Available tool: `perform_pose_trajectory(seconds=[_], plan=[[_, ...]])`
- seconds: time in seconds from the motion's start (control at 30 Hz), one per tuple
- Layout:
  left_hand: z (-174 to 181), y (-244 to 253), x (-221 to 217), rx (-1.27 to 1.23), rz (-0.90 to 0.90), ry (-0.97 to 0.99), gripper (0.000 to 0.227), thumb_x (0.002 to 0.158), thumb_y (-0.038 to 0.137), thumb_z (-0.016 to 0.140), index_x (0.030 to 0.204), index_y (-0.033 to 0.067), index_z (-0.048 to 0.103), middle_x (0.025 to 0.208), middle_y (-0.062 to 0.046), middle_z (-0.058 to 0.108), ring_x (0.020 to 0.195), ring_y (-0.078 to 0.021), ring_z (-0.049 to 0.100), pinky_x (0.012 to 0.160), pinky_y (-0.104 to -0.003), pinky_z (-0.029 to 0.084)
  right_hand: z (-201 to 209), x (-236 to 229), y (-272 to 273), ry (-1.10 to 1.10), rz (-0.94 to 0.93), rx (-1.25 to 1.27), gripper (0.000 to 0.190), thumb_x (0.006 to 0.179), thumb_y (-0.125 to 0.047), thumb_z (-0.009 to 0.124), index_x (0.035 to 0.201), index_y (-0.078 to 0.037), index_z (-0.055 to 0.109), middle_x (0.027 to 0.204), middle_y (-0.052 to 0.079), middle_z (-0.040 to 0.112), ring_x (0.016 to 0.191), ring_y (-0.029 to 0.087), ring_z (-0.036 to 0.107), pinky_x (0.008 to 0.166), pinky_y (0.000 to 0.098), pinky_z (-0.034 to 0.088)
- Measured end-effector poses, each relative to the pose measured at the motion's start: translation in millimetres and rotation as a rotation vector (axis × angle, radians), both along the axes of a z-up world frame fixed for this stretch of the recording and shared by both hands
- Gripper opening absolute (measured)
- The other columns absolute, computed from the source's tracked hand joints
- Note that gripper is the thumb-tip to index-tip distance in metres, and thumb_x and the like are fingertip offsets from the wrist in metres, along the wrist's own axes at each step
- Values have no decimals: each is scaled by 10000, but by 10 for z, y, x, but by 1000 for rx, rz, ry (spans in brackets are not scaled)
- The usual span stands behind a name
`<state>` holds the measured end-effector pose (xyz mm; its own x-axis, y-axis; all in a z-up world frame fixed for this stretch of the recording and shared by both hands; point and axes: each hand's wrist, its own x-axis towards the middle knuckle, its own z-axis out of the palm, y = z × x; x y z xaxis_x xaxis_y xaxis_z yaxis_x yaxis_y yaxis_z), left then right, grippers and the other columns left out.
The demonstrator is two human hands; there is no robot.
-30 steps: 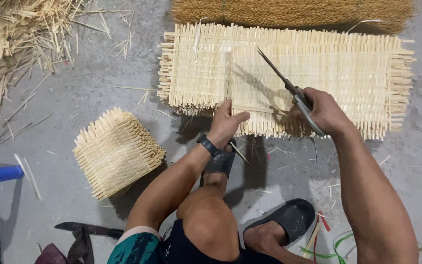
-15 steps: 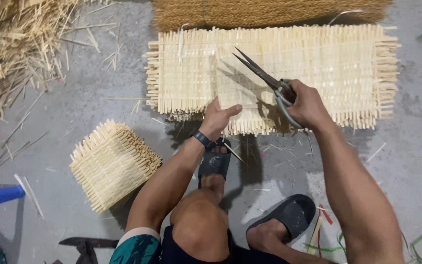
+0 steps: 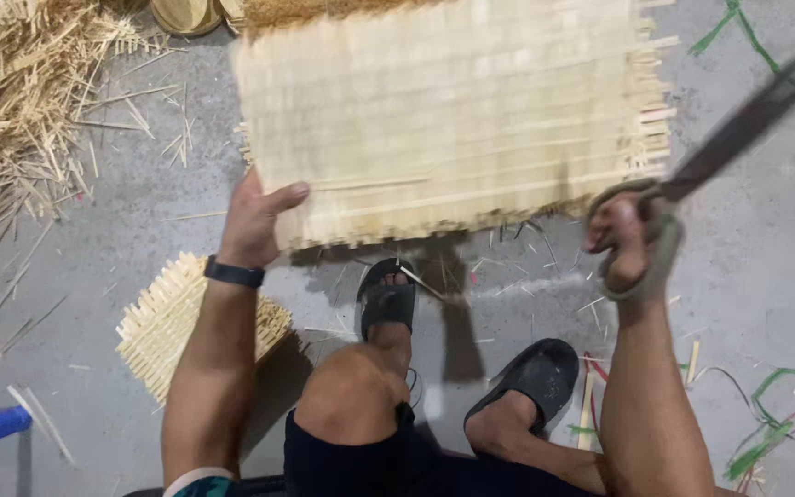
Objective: The person cuts a large woven bamboo mat into smaller rectangular pieces using shears. They repeatedly trim the mat, stack the cut pieces, and continue cutting until the mat is reduced to a pile of smaller sections.
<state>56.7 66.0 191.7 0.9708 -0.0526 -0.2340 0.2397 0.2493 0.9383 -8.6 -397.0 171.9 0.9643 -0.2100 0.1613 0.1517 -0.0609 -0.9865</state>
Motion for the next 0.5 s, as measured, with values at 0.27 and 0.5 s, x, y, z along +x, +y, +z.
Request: perform_pose_trajectory(seconds=[0.27,0.5], plan=[[-1163,588,-265,93,134,335,524,878,-32,695,1378,-42,540,1295,-169,675,1123,-262,682,941,-375,576,-693,-831,973,740,786,-423,598,896,-695,462,1070,-130,552,822,16,582,689,160,599,609,377,562],[-1125,602,-257,-39,126,368,530,872,-56,661,1378,-6,514,1271,-170,671,1052,-266,708,827,-380,640,-1171,-1127,1416,914,903,-337,785,863,-818,409,1054,-74,568,730,36,537,604,126,563,571,349,554]])
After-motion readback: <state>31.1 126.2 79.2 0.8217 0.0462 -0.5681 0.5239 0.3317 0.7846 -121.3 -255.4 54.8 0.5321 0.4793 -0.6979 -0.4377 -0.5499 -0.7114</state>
